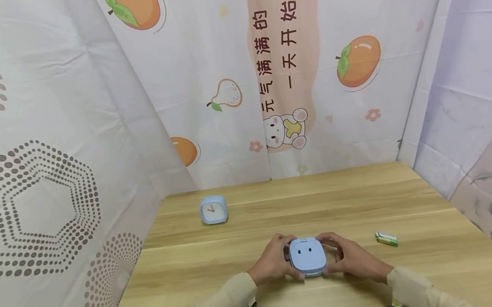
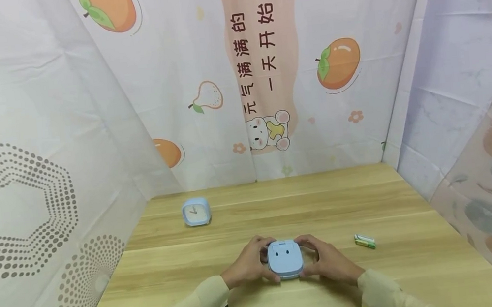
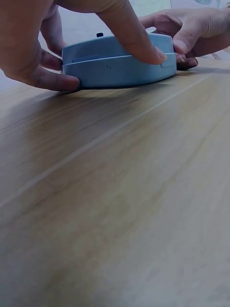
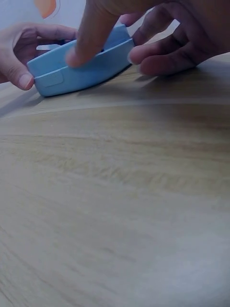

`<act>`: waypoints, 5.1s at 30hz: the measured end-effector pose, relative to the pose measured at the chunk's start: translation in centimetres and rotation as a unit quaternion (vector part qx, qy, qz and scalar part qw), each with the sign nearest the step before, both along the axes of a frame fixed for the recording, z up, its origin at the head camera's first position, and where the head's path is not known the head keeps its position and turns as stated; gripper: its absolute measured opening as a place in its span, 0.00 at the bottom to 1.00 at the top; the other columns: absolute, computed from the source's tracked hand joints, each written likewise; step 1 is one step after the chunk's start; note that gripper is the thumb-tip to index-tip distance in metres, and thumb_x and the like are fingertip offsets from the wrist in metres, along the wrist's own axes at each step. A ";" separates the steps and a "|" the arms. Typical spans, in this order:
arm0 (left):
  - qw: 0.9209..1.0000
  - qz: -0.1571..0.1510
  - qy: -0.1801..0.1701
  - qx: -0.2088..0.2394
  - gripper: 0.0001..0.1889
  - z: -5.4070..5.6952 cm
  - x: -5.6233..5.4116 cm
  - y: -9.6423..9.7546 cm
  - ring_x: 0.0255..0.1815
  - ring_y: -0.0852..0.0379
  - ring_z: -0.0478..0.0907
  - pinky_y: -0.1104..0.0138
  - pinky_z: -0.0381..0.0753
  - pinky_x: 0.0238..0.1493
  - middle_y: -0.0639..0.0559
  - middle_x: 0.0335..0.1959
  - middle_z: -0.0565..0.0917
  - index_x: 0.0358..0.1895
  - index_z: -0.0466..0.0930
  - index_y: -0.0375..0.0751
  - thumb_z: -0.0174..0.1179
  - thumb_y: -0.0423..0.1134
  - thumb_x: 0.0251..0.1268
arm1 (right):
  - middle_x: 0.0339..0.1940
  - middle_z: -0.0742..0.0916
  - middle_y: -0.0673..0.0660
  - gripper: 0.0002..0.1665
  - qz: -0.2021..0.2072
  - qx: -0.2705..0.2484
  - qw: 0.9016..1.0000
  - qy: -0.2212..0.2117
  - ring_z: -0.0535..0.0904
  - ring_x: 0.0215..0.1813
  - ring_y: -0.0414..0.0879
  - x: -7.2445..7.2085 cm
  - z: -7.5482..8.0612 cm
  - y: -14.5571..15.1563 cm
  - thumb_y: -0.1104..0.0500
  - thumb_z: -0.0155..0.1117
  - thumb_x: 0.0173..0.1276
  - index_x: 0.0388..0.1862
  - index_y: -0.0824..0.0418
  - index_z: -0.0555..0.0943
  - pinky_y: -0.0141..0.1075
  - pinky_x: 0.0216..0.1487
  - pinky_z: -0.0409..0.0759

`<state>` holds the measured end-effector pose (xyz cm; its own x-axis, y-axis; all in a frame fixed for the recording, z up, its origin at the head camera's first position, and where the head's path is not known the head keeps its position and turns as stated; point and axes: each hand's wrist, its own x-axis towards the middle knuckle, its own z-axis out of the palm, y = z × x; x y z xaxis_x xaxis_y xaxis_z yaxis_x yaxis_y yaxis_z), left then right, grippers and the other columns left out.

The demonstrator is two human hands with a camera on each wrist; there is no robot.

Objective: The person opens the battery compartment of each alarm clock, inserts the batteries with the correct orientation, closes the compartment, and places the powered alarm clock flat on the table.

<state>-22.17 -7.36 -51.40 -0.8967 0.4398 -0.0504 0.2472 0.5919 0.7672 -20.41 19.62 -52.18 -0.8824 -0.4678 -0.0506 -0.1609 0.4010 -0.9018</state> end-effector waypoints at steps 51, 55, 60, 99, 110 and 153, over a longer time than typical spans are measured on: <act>0.995 0.023 -0.023 0.094 0.21 -0.4 -1.2 -2.1 0.37 0.62 0.82 0.69 0.84 0.39 0.56 0.36 0.84 0.50 0.86 0.36 0.80 0.31 0.50 | 0.40 0.83 0.61 0.18 -0.021 -0.033 0.999 -0.036 0.84 0.33 0.51 -3.9 0.7 -1.2 0.58 0.68 0.73 0.55 0.70 0.81 0.44 0.35 0.88; 0.994 0.039 -0.021 0.099 0.17 -0.5 -1.2 -2.3 0.34 0.61 0.81 0.69 0.83 0.35 0.55 0.34 0.85 0.47 0.86 0.34 0.77 0.28 0.54 | 0.39 0.82 0.64 0.26 -0.016 -0.056 0.996 -0.061 0.86 0.32 0.52 -3.6 0.7 -1.1 0.59 0.70 0.72 0.62 0.73 0.77 0.45 0.37 0.88; 0.994 0.042 -0.020 0.101 0.18 -0.3 -1.1 -2.2 0.34 0.61 0.82 0.69 0.83 0.37 0.54 0.34 0.85 0.47 0.85 0.32 0.78 0.27 0.53 | 0.41 0.80 0.65 0.32 -0.017 -0.069 0.995 -0.075 0.85 0.33 0.52 -3.6 0.7 -1.1 0.58 0.70 0.72 0.69 0.71 0.73 0.46 0.37 0.88; 0.997 0.037 -0.024 0.068 0.39 0.3 -0.4 -1.0 0.47 0.56 0.79 0.63 0.82 0.48 0.53 0.47 0.79 0.59 0.72 0.38 0.85 0.40 0.44 | 0.40 0.81 0.68 0.31 0.023 -0.094 0.986 -0.138 0.86 0.35 0.54 -3.4 1.2 -0.7 0.63 0.53 0.82 0.80 0.67 0.62 0.48 0.40 0.88; 0.998 0.000 -0.022 0.063 0.43 0.3 -0.8 -1.4 0.46 0.58 0.80 0.65 0.82 0.48 0.53 0.49 0.82 0.70 0.73 0.38 0.83 0.39 0.49 | 0.56 0.81 0.66 0.31 0.018 -0.007 0.996 -0.088 0.81 0.37 0.52 -3.6 1.7 0.2 0.57 0.63 0.78 0.76 0.62 0.70 0.44 0.35 0.86; 0.994 0.019 -0.006 0.108 0.07 0.0 -1.0 -1.7 0.32 0.59 0.81 0.69 0.83 0.33 0.53 0.35 0.82 0.44 0.82 0.35 0.69 0.27 0.65 | 0.47 0.86 0.60 0.36 0.018 0.041 0.999 0.012 0.81 0.35 0.50 -2.7 1.3 0.1 0.56 0.74 0.67 0.71 0.66 0.75 0.40 0.29 0.84</act>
